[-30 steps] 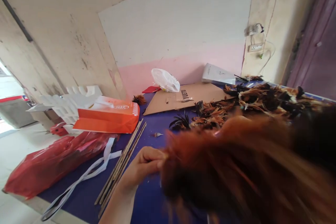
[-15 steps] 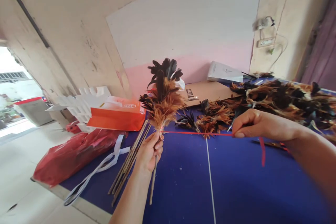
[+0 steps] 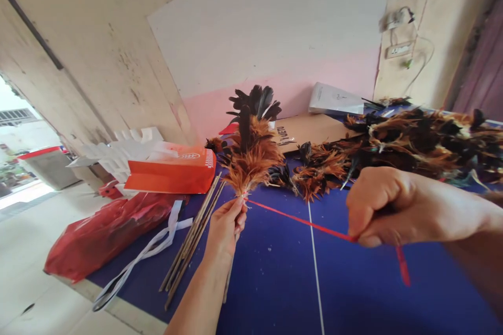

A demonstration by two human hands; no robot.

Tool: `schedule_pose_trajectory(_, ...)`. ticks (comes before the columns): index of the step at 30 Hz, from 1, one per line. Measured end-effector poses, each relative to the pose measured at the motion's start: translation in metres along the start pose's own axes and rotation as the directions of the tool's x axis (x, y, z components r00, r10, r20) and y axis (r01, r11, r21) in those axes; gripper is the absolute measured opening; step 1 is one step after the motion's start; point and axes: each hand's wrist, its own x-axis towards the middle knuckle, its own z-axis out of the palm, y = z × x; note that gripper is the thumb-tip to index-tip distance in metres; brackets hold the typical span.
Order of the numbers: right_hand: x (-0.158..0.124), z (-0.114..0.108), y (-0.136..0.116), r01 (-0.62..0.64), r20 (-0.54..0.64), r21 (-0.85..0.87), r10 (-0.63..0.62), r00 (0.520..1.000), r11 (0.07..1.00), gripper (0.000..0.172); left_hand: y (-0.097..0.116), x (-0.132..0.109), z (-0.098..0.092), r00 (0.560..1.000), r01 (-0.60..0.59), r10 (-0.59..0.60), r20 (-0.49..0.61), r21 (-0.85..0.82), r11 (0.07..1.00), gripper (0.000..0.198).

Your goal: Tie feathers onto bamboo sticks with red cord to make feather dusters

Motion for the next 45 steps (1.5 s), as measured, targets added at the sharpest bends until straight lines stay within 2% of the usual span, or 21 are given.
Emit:
schedule_pose_trajectory(2,0.001,-0.001,0.010,-0.055,0.056,-0.008,0.055,0.997,0.998,0.014,-0.001,0.001,0.001,1.000,0.003,-0.003,-0.001,-0.043,0.999,0.031)
schedule_pose_trajectory(5,0.000,-0.008,0.038,-0.218,0.087,0.051,0.213,0.973,0.975,0.018,-0.005,0.004,0.001,0.999,-0.010,0.004,-0.039,-0.160,0.987,0.029)
schedule_pose_trajectory(7,-0.001,-0.011,0.049,-0.270,0.107,0.085,0.261,0.960,0.959,0.021,-0.008,0.006,0.002,0.998,-0.026,0.014,-0.057,-0.217,0.976,0.029)
schedule_pose_trajectory(12,-0.001,-0.013,0.039,-0.203,0.160,0.023,0.197,0.967,0.979,0.031,-0.012,0.006,0.005,0.998,-0.027,0.016,-0.055,-0.220,0.975,0.027)
schedule_pose_trajectory(14,-0.002,-0.017,0.041,-0.243,0.072,-0.053,0.246,0.967,0.969,0.038,-0.011,0.005,0.006,1.000,-0.007,0.002,-0.024,-0.227,0.974,0.025)
schedule_pose_trajectory(15,-0.002,-0.020,0.046,-0.307,-0.029,-0.115,0.305,0.952,0.945,0.042,-0.011,0.004,0.005,1.000,0.009,-0.010,-0.002,-0.237,0.971,0.024)
schedule_pose_trajectory(17,0.003,-0.026,0.061,-0.466,-0.295,-0.256,0.390,0.872,0.847,0.046,-0.010,0.004,0.004,0.998,0.050,-0.037,0.051,-0.265,0.963,0.022)
schedule_pose_trajectory(19,0.014,-0.028,0.079,-0.560,-0.468,-0.367,0.372,0.801,0.743,0.041,-0.009,0.004,0.003,0.992,0.095,-0.064,0.112,-0.295,0.951,0.020)
schedule_pose_trajectory(21,0.033,-0.027,0.092,-0.570,-0.490,-0.429,0.350,0.799,0.701,0.034,-0.009,0.003,0.003,0.981,0.145,-0.095,0.170,-0.315,0.938,0.018)
schedule_pose_trajectory(23,0.056,-0.022,0.102,-0.595,-0.474,-0.475,0.381,0.794,0.648,0.027,-0.010,0.002,0.005,0.971,0.185,-0.119,0.209,-0.329,0.926,0.016)
schedule_pose_trajectory(28,0.107,0.001,0.125,-0.691,-0.549,-0.555,0.420,0.722,0.463,0.022,-0.008,0.000,0.008,0.962,0.238,-0.155,0.226,-0.409,0.881,0.013)
schedule_pose_trajectory(31,0.118,0.014,0.141,-0.744,-0.619,-0.554,0.413,0.668,0.374,0.024,-0.006,0.000,0.007,0.953,0.277,-0.180,0.244,-0.455,0.847,0.015)
schedule_pose_trajectory(33,0.118,0.019,0.149,-0.762,-0.645,-0.546,0.406,0.648,0.348,0.023,-0.005,-0.001,0.007,0.949,0.291,-0.188,0.254,-0.467,0.835,0.015)
schedule_pose_trajectory(36,0.109,0.018,0.150,-0.761,-0.664,-0.532,0.376,0.647,0.370,0.022,-0.004,-0.002,0.007,0.947,0.298,-0.194,0.257,-0.467,0.833,0.015)
schedule_pose_trajectory(39,0.093,0.011,0.138,-0.735,-0.661,-0.514,0.342,0.668,0.443,0.019,-0.006,-0.003,0.009,0.951,0.280,-0.184,0.248,-0.443,0.852,0.015)
schedule_pose_trajectory(41,0.080,0.006,0.126,-0.701,-0.649,-0.440,0.341,0.680,0.561,0.020,-0.007,-0.004,0.010,0.953,0.275,-0.189,0.238,-0.406,0.872,0.015)
schedule_pose_trajectory(43,0.066,0.006,0.116,-0.603,-0.633,-0.181,0.377,0.676,0.777,0.020,-0.009,-0.004,0.012,0.952,0.278,-0.205,0.227,-0.362,0.890,0.015)
schedule_pose_trajectory(44,0.060,0.007,0.111,-0.501,-0.619,0.017,0.402,0.674,0.865,0.019,-0.010,-0.005,0.013,0.952,0.279,-0.211,0.221,-0.344,0.897,0.015)
schedule_pose_trajectory(45,0.054,0.008,0.108,-0.371,-0.598,0.226,0.429,0.677,0.901,0.018,-0.011,-0.005,0.014,0.952,0.277,-0.212,0.219,-0.331,0.902,0.014)
